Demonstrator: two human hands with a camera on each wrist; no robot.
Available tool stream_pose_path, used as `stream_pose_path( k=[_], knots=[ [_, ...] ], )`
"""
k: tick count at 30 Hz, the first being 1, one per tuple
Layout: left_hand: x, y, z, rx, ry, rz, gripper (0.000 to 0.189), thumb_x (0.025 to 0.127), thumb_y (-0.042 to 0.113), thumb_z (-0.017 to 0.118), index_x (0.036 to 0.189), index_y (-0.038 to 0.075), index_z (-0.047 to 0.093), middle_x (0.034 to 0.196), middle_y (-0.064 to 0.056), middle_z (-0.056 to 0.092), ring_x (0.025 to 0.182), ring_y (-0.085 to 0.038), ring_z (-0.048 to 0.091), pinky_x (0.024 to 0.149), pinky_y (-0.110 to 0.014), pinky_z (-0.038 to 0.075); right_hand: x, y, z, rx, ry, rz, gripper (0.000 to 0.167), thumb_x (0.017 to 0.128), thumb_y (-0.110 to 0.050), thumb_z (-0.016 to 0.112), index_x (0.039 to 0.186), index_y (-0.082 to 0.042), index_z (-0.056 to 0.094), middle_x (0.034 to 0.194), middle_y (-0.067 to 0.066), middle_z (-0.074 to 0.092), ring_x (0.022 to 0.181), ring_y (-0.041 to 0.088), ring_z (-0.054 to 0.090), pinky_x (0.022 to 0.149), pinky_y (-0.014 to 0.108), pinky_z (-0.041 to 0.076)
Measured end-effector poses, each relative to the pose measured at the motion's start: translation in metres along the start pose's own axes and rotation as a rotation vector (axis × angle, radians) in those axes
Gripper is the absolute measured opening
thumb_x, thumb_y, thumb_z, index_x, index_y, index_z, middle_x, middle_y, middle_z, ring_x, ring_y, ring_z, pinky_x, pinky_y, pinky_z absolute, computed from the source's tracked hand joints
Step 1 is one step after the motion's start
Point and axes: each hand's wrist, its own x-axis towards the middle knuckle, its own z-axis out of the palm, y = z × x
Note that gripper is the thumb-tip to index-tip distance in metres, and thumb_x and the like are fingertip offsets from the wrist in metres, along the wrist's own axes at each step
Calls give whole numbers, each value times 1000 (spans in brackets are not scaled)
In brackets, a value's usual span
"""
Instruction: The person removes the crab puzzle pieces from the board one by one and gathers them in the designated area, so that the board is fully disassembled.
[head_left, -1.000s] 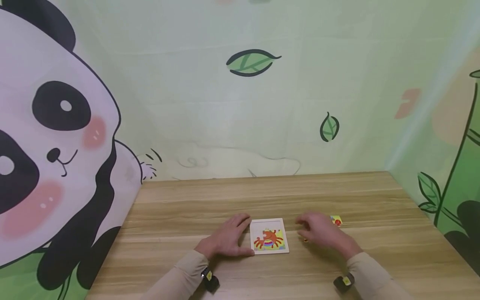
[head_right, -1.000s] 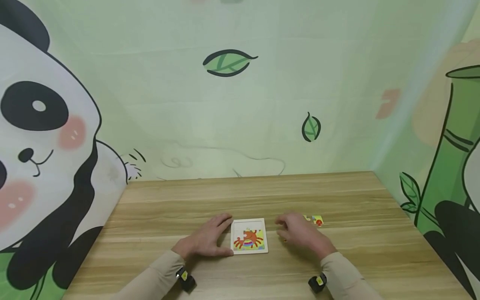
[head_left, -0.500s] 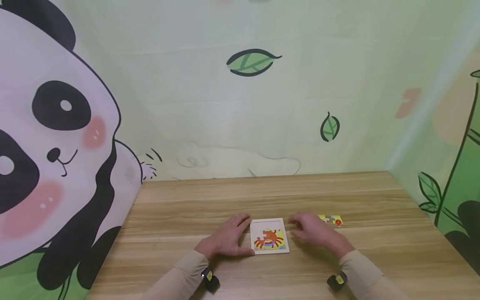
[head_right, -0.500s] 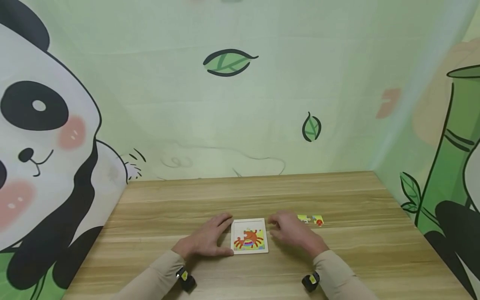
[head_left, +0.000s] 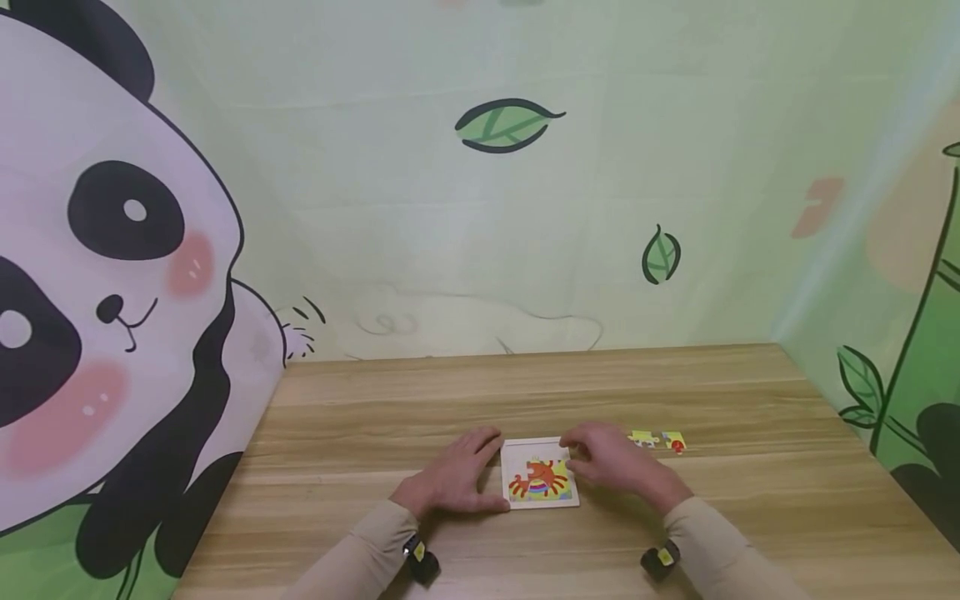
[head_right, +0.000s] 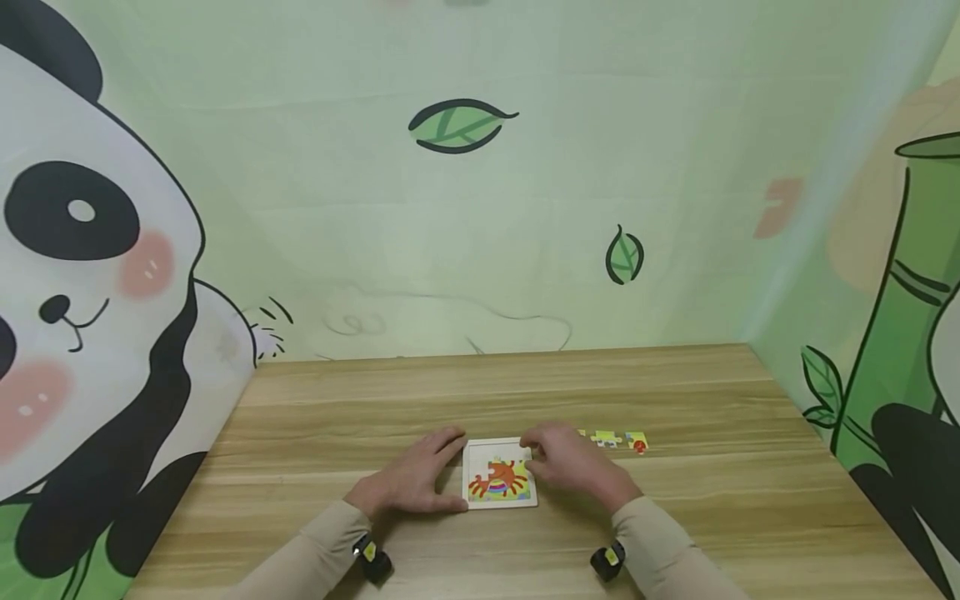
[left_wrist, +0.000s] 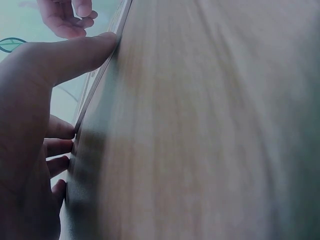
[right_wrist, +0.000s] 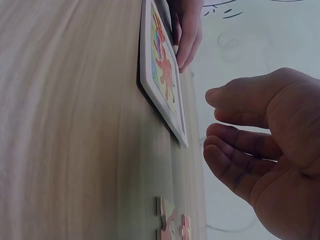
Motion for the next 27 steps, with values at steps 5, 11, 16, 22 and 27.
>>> stream_pose_path(
  k=[5, 11, 16, 22, 27],
  knots=[
    [0, 1, -2, -3, -12, -8, 103, 79, 71, 61, 151, 5, 31, 156, -11, 29, 144, -28, 28, 119, -44, 26, 4, -2, 1, -4, -20, -36, 31, 85, -16, 73, 114, -5, 69, 101, 4, 69, 89, 15, 61, 77, 33, 55],
    [0, 2, -2, -4, -15, -13, 102, 79, 71, 60, 152, 6, 31, 156, -10, 29, 144, -27, 28, 120, -44, 26, 6, -8, 0, -6, -36, -52, 33, 85, -16, 72, 115, -4, 68, 104, 6, 69, 89, 18, 61, 76, 33, 54],
    [0, 0, -1, -7, -8, -4, 102, 79, 71, 60, 151, 5, 31, 156, -11, 29, 144, -28, 29, 119, -44, 27, 8, -12, 1, -18, -44, -76, 32, 86, -16, 71, 115, -4, 68, 106, 6, 68, 90, 18, 62, 76, 33, 55],
    [1, 0, -1, -13, 2, 2, 102, 79, 71, 61, 151, 4, 32, 155, -12, 30, 143, -28, 30, 118, -44, 28, 13, -12, 5, -10, -63, -76, 31, 86, -16, 71, 115, -4, 67, 108, 7, 68, 93, 20, 63, 80, 38, 55],
    [0, 0, -1, -11, 3, 1, 102, 79, 71, 61, 151, 4, 32, 155, -12, 30, 143, -28, 30, 119, -45, 28, 15, -12, 8, -35, -66, -78, 31, 87, -18, 71, 115, -6, 68, 110, 6, 67, 98, 20, 62, 85, 40, 55]
  ],
)
